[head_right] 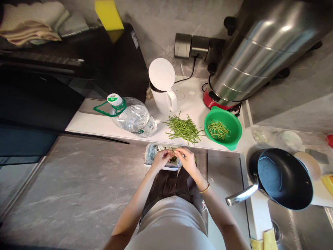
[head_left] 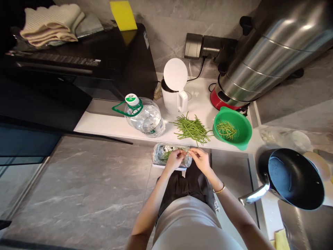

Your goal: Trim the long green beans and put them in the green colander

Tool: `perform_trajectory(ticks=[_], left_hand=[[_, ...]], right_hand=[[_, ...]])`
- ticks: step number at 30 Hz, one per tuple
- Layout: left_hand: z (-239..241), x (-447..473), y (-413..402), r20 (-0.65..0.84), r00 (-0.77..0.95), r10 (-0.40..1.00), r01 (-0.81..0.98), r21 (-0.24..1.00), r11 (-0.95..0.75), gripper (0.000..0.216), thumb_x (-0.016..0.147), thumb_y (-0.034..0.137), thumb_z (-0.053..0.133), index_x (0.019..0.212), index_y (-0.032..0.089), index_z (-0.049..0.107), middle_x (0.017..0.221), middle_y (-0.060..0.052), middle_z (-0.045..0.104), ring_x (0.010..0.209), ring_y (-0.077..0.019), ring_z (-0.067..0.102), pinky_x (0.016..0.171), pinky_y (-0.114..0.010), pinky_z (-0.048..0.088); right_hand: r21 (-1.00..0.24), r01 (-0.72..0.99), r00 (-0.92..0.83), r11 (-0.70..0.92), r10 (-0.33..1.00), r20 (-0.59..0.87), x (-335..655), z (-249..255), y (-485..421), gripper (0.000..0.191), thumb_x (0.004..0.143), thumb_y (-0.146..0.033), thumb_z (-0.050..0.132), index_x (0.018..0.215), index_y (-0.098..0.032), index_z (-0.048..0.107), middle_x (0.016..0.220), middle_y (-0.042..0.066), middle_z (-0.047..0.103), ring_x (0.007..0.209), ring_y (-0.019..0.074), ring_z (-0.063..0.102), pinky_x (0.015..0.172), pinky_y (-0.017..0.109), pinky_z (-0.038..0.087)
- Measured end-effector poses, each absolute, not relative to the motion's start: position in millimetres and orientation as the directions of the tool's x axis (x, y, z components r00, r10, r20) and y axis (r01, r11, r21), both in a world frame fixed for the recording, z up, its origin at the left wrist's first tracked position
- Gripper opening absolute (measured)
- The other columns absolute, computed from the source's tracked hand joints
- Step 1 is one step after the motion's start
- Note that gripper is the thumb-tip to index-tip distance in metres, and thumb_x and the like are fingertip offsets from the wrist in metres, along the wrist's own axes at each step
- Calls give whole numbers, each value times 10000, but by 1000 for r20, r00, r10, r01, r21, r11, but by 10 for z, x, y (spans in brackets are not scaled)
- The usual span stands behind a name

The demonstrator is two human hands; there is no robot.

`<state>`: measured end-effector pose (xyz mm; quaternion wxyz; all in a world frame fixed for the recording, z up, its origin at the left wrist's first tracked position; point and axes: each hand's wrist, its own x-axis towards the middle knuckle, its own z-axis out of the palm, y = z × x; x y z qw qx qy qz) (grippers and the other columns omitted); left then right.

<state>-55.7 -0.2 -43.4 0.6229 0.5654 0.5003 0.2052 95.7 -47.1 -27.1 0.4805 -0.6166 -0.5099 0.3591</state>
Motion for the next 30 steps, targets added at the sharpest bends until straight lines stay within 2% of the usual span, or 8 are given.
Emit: perform_trajectory(ticks=[4, 7, 14, 19, 22, 25, 28, 30], left_hand=[[-730, -694, 51, -473, 280, 835, 643, 739, 203, 202, 821, 242, 487, 867, 168, 669, 795, -53, 697, 743, -166, 626, 702, -249, 462], [-972, -877, 84, -503, 184, 845, 771, 606, 193, 195, 821, 220, 484, 835, 161, 669, 853, -77, 698, 838, -196, 623, 770, -271, 428], [-1246, -1105, 66, -532, 95, 841, 890, 423, 168, 256, 819, 298, 477, 731, 136, 654, 788, -139, 674, 826, -272, 632, 726, -319, 410], [-1332, -1029, 24, -623, 108, 775, 956, 279, 91, 325, 839, 400, 441, 835, 162, 662, 872, -135, 675, 898, -283, 625, 732, -334, 430], [-1354, -943, 20, -622, 194, 759, 943, 330, 29, 247, 814, 278, 498, 982, 176, 648, 975, -110, 678, 967, -239, 615, 797, -302, 423], [-1311, -831, 33, -612, 262, 746, 925, 380, -13, 324, 814, 288, 512, 1105, 179, 605, 969, -92, 689, 952, -212, 625, 800, -277, 425], [-1213, -695, 46, -580, 329, 745, 897, 440, -53, 299, 848, 329, 461, 1057, 198, 629, 923, -63, 701, 888, -183, 645, 757, -244, 433], [-1145, -601, 48, -548, 371, 749, 869, 490, -72, 285, 851, 330, 455, 1031, 207, 637, 933, -51, 702, 887, -169, 646, 757, -226, 431]], right_hand=[[-992, -117, 459, -47, 883, -96, 1046, -156, -355, 188, 804, -372, 593, 848, -190, 610, 755, 32, 683, 588, 126, 617, 626, 278, 540], [-960, -280, 534, 30, 835, -130, 1233, -33, -283, 174, 808, -385, 583, 836, -214, 570, 854, 27, 681, 617, 101, 608, 625, 252, 528], [-887, -438, 644, 146, 740, -196, 1560, 135, -270, 174, 792, -381, 616, 831, -225, 551, 899, 13, 681, 652, 77, 619, 673, 222, 531], [-853, -473, 678, 221, 709, -192, 1632, 163, -259, 154, 784, -334, 635, 829, -221, 540, 876, 5, 688, 692, 70, 642, 717, 207, 529], [-913, -310, 758, 265, 649, -69, 1823, 182, -201, 172, 795, -354, 612, 853, -214, 530, 869, 18, 686, 686, 96, 654, 710, 248, 535], [-974, 53, 810, 219, 561, 170, 2187, 156, -78, 240, 790, -385, 598, 930, -196, 547, 850, 43, 687, 653, 137, 653, 663, 290, 536], [-907, 421, 681, -3, 661, 314, 2506, 26, 89, 368, 734, -368, 639, 1032, -157, 589, 897, 100, 695, 687, 186, 650, 678, 325, 525], [-798, 594, 555, -105, 771, 312, 2531, -126, 205, 393, 753, -321, 598, 1099, -135, 586, 989, 134, 682, 715, 194, 648, 745, 354, 512]])
